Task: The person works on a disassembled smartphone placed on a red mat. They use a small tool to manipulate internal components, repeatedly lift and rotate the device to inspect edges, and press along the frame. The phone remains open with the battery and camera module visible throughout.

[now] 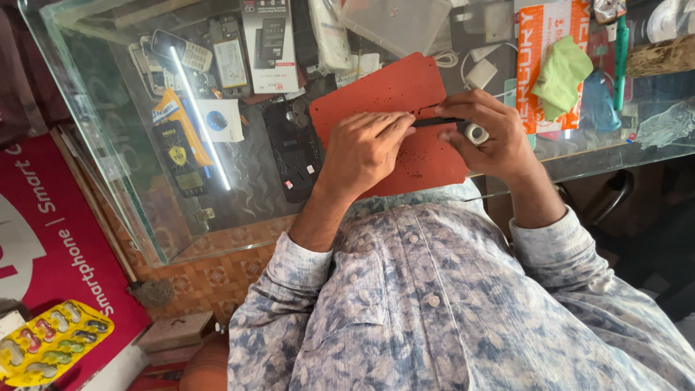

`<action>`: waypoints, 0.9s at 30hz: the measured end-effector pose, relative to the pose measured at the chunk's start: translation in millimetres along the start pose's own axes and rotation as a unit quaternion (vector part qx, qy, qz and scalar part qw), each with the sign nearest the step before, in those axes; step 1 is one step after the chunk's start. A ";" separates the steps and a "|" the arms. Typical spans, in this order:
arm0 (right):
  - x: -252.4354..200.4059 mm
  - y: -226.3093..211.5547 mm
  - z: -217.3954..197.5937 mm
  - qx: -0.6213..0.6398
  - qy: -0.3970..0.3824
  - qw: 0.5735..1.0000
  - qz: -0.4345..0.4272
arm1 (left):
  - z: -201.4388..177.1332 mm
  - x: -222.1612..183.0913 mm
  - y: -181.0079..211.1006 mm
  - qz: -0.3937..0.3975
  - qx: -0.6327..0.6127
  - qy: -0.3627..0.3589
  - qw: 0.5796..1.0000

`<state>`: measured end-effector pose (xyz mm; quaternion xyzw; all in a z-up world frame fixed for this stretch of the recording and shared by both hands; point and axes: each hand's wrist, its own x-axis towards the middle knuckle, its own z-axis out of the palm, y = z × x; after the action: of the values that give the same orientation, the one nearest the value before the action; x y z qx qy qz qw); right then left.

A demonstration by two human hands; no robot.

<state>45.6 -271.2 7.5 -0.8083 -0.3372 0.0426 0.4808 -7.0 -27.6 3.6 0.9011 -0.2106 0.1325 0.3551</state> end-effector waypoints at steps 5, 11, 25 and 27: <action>-17.7 23.7 3.4 0.164 0.029 0.984 0.062 | -1.2 1.9 1.1 -0.005 -0.014 0.003 1.000; -28.9 40.1 10.7 0.051 0.066 0.995 0.053 | 0.9 1.0 0.1 -0.003 -0.014 0.005 1.000; -5.7 12.7 4.9 0.036 0.006 0.999 0.011 | -24.9 -20.9 -19.3 -0.051 -0.050 0.059 0.996; -0.3 7.2 7.0 0.022 0.005 1.000 0.012 | -29.2 -34.6 -27.3 -0.083 -0.129 0.072 0.986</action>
<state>46.2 -268.4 -2.1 -0.8018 -0.3240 0.0519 0.4994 -26.9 20.5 -5.0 0.8503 -0.1243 0.1394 0.4921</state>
